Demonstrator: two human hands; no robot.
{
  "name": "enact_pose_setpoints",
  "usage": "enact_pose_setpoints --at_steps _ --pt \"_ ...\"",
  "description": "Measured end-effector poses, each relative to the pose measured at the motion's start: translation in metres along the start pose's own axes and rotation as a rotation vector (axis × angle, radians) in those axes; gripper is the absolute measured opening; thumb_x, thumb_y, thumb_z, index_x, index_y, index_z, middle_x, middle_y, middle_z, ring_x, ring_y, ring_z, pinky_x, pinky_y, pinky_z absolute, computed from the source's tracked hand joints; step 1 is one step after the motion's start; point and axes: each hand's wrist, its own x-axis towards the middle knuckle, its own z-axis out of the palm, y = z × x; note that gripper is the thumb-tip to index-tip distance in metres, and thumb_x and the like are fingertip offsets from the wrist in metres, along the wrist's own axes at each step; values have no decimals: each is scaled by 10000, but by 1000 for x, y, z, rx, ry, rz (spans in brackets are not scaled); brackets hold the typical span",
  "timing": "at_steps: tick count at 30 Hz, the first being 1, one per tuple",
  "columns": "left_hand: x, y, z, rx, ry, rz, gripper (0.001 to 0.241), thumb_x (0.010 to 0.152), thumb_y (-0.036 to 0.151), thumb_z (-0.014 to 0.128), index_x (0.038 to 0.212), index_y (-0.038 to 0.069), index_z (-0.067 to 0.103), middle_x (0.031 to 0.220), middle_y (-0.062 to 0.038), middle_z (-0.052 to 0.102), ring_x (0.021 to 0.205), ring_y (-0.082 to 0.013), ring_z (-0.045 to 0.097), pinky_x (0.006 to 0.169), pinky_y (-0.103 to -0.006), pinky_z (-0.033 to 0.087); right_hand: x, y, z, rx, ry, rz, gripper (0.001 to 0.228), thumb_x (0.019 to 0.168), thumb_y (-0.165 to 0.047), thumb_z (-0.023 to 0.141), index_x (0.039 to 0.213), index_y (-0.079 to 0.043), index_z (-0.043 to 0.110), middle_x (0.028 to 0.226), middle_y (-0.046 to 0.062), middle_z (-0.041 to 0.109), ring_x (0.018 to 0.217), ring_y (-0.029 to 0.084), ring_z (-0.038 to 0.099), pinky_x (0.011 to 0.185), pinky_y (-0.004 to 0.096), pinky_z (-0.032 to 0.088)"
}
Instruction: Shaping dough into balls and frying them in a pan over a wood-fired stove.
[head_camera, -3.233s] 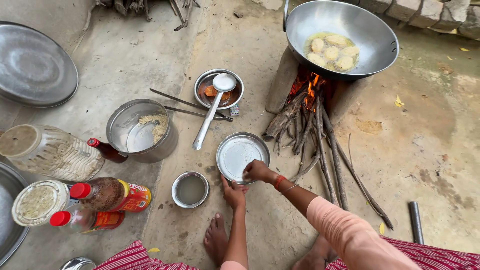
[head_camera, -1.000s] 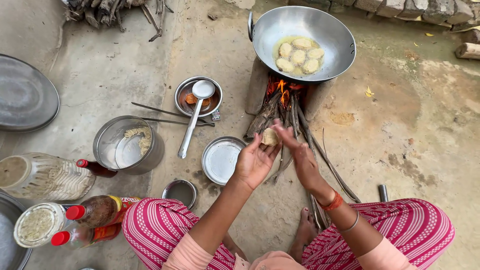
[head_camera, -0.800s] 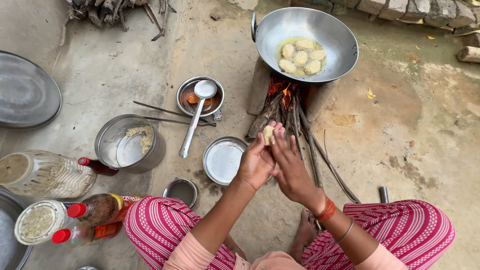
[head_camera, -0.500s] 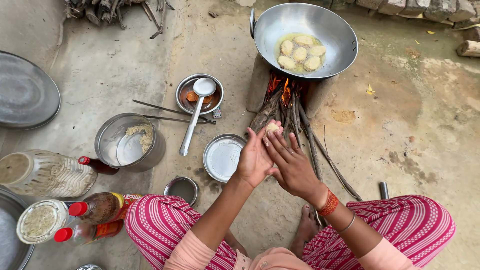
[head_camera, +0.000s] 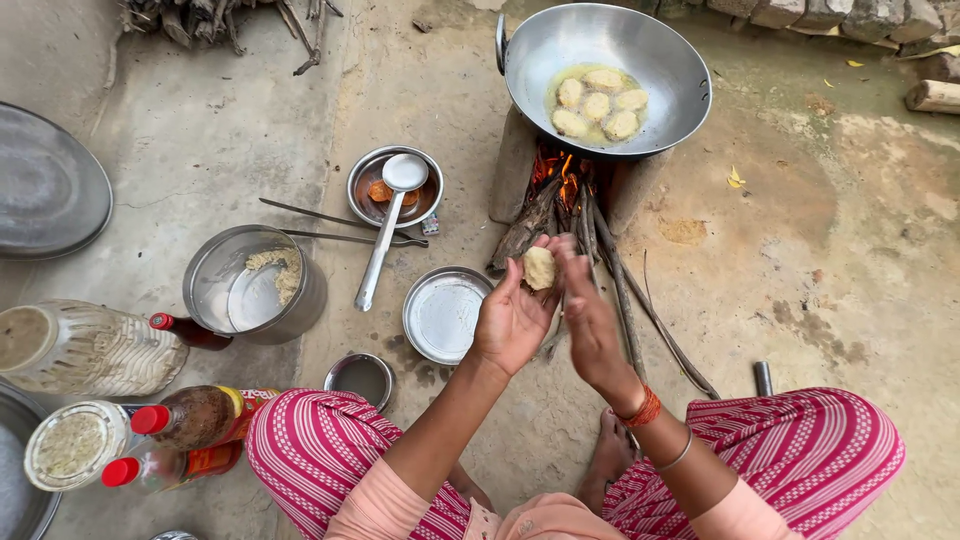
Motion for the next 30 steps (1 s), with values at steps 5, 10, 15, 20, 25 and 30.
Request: enact_pose_setpoints --at_steps 5,10,15,20,25,30 --pt "9 -21 -26 761 -51 180 763 1086 549 146 1626 10 133 1710 -219 107 1587 -319 120 1295 -437 137 -3 3 29 410 177 230 653 1140 -445 191 1613 -4 287 1704 168 282 1589 321 260 1315 463 190" --pt "6 -36 -25 1631 28 307 880 1029 640 78 1635 19 -63 1708 -307 -67 1594 -430 -91 1244 -553 -21 3 1 52 1092 412 465 680 1093 -485 176 1601 -48 287 1662 158 346 1530 319 340 1256 512 290" --pt "5 -33 -18 1416 69 448 875 1019 665 28 1654 64 43 1719 -270 -57 1579 -404 94 1269 -519 218 -8 26 55 1757 530 620 699 1080 -516 227 1593 -47 299 1637 164 361 1513 303 345 1256 513 262" --pt "-1 9 -6 1386 13 510 918 1024 675 -4 1526 26 409 1584 -228 375 1551 -341 290 1281 -522 208 -4 20 27 1869 478 776 751 1103 -530 282 1511 98 349 1544 270 441 1466 364 410 1247 504 310" --pt "7 35 -26 1449 -218 487 1048 1013 712 -36 1290 -4 679 1247 -188 743 1390 -300 563 1308 -524 65 5 6 -6 1769 122 831 824 1100 -562 284 1460 178 338 1475 336 451 1414 429 438 1226 536 341" --pt "6 43 -35 1188 -359 341 1105 1030 782 -1 1082 13 792 1062 -124 804 1181 -286 754 1363 -503 263 16 0 -23 1771 -100 880 898 1074 -585 255 1477 217 296 1494 405 403 1427 480 414 1207 540 342"
